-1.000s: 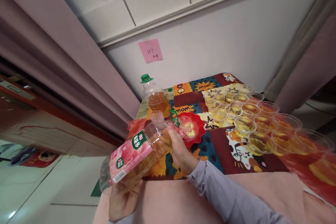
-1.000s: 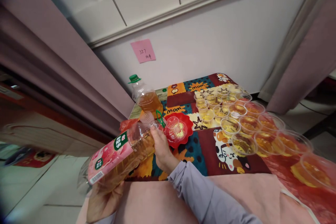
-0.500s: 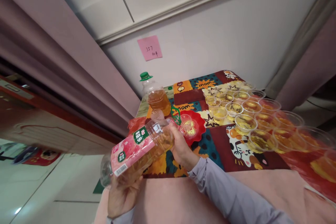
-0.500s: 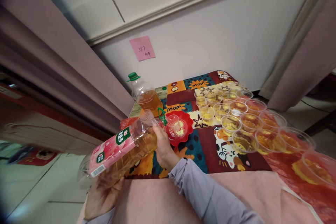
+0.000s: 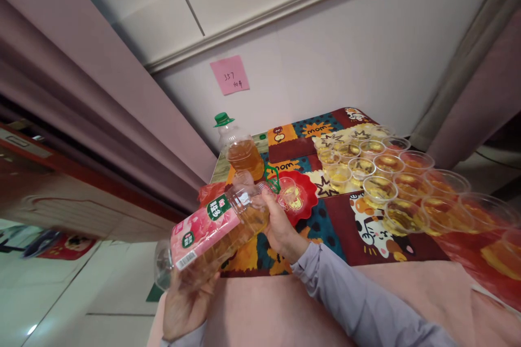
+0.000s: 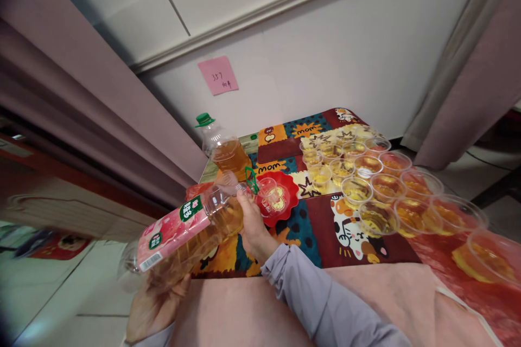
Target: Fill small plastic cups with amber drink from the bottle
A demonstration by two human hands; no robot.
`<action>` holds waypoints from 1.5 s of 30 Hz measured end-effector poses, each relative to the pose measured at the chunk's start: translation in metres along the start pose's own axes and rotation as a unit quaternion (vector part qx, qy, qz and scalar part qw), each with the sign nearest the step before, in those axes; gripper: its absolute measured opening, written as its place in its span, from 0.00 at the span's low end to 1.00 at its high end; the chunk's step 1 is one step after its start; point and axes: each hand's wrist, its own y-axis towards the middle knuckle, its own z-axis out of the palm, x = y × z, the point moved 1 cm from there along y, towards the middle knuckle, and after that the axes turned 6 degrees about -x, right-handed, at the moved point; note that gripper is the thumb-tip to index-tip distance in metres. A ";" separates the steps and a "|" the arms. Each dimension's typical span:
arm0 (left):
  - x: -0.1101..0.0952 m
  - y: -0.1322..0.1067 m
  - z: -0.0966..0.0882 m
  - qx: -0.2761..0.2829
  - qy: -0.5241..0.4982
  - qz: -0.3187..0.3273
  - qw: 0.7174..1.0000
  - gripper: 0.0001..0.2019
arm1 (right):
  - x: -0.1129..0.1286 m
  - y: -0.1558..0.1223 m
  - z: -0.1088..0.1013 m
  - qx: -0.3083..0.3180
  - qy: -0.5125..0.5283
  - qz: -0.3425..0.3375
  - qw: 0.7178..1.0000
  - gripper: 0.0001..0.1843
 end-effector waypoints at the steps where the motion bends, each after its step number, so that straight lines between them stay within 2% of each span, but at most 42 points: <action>1: 0.000 0.000 0.002 -0.011 0.010 0.002 1.000 0.37 | 0.000 0.000 0.000 0.002 0.002 0.000 1.000 0.33; 4: -0.001 -0.001 0.009 -0.007 0.048 0.019 0.999 0.31 | 0.000 0.000 0.001 0.002 0.006 0.003 1.000 0.33; 9: -0.001 0.001 0.014 0.076 0.055 0.018 0.995 0.22 | 0.000 0.002 0.002 -0.005 0.015 0.000 1.000 0.30; 11: -0.001 0.001 0.015 0.094 0.049 0.010 0.994 0.20 | 0.000 0.003 0.001 -0.013 0.016 0.000 1.000 0.30; 19: 0.001 0.001 0.019 0.111 0.041 -0.002 0.993 0.19 | 0.001 0.005 0.001 -0.016 0.006 -0.010 1.000 0.31; 23: 0.001 0.001 0.016 0.080 0.038 -0.001 0.996 0.24 | 0.002 0.005 0.001 -0.013 0.011 -0.004 1.000 0.29; 26: -0.002 0.002 0.013 0.060 0.043 -0.002 0.997 0.23 | 0.003 0.004 0.001 -0.012 0.006 -0.003 1.000 0.28; 31: -0.005 0.004 0.011 0.094 0.038 -0.013 0.995 0.26 | 0.006 0.002 0.003 -0.014 0.010 0.000 1.000 0.27; 34: -0.003 0.004 0.010 0.088 0.010 -0.015 0.996 0.28 | 0.007 0.001 0.002 -0.010 0.007 0.015 1.000 0.28; 42: 0.002 0.002 0.006 0.053 0.027 0.015 0.998 0.23 | 0.005 0.004 -0.002 0.001 -0.002 0.023 1.000 0.29; 45: 0.002 0.000 0.009 0.057 0.031 0.023 0.998 0.22 | 0.004 0.005 -0.002 0.004 -0.007 0.026 1.000 0.30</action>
